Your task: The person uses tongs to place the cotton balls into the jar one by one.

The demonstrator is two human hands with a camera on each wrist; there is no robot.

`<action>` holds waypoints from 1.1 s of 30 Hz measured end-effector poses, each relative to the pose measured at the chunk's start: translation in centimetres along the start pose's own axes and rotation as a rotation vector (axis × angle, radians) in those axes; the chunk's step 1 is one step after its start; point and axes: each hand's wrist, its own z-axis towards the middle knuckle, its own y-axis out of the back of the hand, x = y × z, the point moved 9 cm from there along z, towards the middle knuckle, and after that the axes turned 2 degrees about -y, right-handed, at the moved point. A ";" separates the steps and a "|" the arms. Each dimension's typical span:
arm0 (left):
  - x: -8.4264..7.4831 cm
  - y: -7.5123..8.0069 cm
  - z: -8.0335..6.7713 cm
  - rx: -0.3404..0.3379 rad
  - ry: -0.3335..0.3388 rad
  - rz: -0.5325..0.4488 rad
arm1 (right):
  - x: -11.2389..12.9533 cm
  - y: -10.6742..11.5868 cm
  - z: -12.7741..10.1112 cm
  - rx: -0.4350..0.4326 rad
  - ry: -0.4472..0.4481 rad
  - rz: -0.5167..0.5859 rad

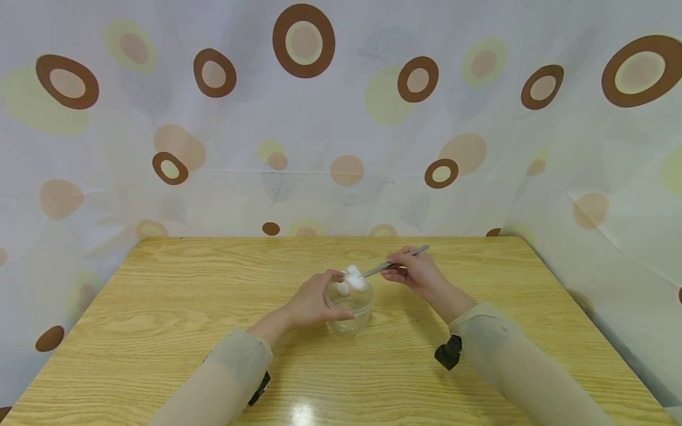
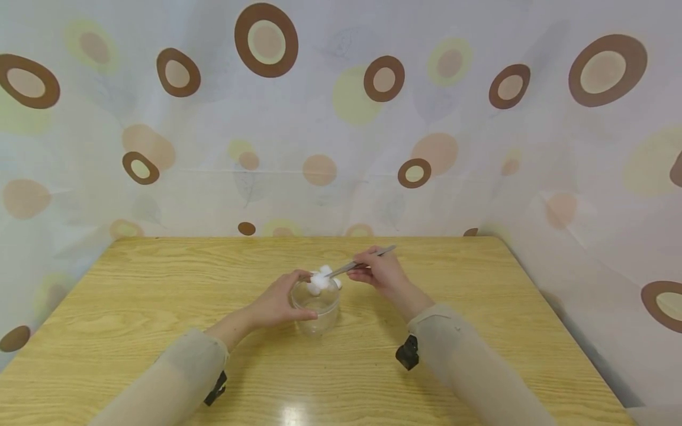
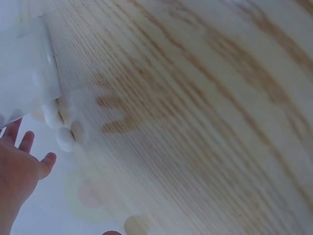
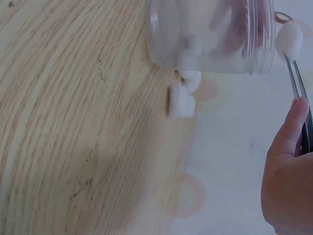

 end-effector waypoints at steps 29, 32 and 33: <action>0.2 0.0 -0.1 0.001 0.016 -0.028 | 0.9 2.3 -0.2 -0.077 -0.010 0.120; 0.3 0.0 -0.2 0.002 0.018 -0.034 | 0.8 2.9 -0.4 -0.093 -0.019 0.135; 0.4 0.0 -0.3 0.001 0.019 -0.035 | 0.7 3.1 -0.4 -0.099 -0.022 0.137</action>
